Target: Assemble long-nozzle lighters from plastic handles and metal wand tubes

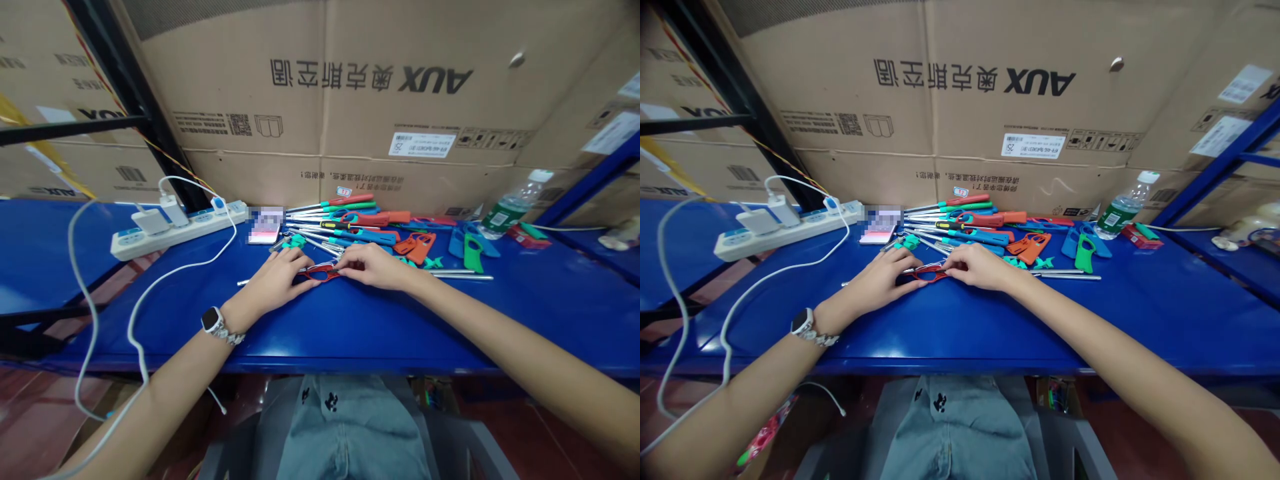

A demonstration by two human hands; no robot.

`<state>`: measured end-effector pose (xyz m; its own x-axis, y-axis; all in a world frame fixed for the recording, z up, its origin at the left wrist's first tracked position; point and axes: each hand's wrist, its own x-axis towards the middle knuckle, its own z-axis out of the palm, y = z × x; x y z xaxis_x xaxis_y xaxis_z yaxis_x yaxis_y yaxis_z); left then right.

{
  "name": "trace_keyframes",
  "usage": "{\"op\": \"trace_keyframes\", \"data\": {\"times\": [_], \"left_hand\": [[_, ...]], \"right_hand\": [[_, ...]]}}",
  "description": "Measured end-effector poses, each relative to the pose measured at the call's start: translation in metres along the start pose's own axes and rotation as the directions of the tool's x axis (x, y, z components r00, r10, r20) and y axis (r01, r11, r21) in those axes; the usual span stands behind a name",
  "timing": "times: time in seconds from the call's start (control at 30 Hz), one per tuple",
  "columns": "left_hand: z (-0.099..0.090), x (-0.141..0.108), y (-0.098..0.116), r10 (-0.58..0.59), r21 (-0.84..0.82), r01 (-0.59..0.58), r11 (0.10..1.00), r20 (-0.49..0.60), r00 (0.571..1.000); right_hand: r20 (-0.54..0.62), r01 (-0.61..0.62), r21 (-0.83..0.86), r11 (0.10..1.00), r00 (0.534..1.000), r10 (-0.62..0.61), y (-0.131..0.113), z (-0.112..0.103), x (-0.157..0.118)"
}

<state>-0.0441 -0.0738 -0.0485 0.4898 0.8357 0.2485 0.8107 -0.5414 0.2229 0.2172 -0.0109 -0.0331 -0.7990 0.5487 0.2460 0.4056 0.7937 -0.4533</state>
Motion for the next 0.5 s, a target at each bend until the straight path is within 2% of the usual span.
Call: {"op": "trace_keyframes", "data": {"times": [0.13, 0.37, 0.5], "left_hand": [[0.001, -0.001, -0.003, 0.01, -0.031, -0.011, 0.999, -0.016, 1.0], [0.003, -0.002, -0.003, 0.008, -0.073, -0.012, 0.997, -0.053, 0.999], [0.003, -0.001, 0.002, -0.028, -0.035, 0.026, 0.999, -0.058, 0.998]], "right_hand": [[-0.011, 0.021, -0.045, 0.999, 1.0, -0.022, 0.001, 0.0, 0.001], [-0.159, 0.091, -0.073, 0.993, 0.982, -0.102, 0.002, 0.014, -0.011], [-0.178, 0.117, -0.114, 0.986, 0.974, -0.137, 0.001, 0.02, -0.014]]}}
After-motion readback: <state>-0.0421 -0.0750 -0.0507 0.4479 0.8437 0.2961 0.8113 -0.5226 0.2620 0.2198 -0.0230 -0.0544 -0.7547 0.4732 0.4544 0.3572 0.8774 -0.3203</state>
